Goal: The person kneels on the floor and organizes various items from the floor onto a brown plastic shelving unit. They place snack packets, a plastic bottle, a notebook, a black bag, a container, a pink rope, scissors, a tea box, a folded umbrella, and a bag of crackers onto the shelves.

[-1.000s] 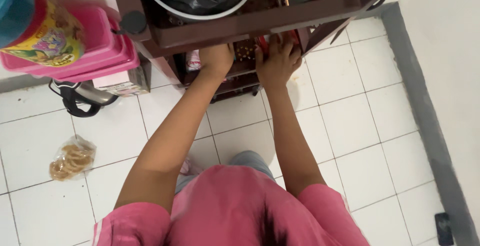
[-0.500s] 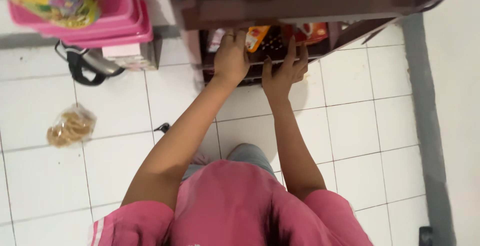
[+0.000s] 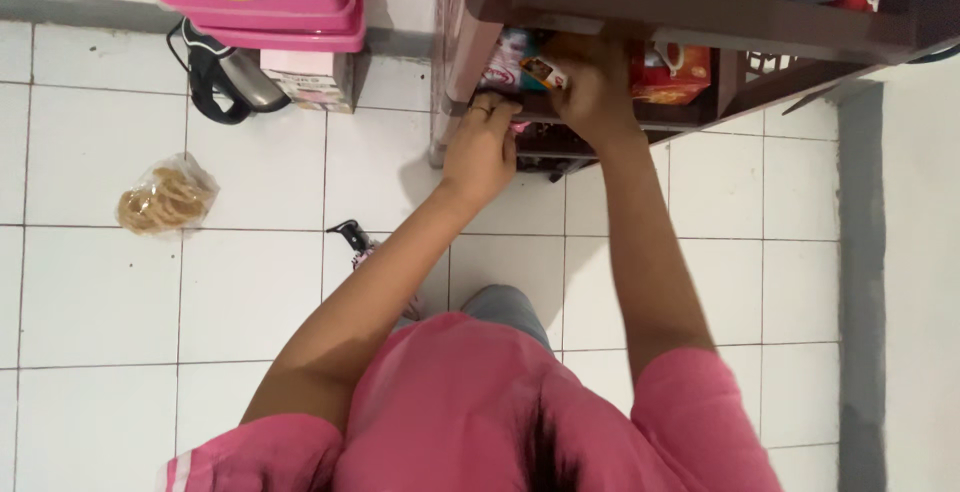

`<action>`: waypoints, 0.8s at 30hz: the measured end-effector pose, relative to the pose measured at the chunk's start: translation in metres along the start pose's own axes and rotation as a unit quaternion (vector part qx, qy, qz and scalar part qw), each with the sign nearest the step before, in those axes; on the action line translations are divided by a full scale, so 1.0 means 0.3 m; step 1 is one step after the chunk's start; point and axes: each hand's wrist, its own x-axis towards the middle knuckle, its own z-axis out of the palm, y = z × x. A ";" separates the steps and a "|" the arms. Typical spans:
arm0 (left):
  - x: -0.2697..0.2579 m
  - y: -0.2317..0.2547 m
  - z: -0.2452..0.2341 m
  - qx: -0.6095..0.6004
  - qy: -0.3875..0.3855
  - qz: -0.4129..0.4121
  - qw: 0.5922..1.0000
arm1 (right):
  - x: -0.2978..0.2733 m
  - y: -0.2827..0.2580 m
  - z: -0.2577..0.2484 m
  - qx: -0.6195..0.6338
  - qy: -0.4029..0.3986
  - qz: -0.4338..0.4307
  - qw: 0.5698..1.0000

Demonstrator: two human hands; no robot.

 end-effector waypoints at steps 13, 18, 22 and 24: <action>0.024 -0.009 -0.046 -0.038 -0.001 -0.001 0.999 | -0.017 0.384 0.035 -0.042 0.037 0.105 0.993; 0.014 -0.013 -0.050 -0.061 -0.019 -0.023 0.998 | -0.017 0.537 0.023 -0.086 -0.016 0.150 0.985; 0.021 -0.015 -0.047 -0.062 -0.020 -0.019 0.998 | 0.008 0.448 0.038 -0.011 0.027 0.281 0.959; 0.024 -0.020 -0.051 -0.075 -0.022 -0.016 0.997 | 0.009 0.355 0.004 -0.100 -0.009 0.207 0.973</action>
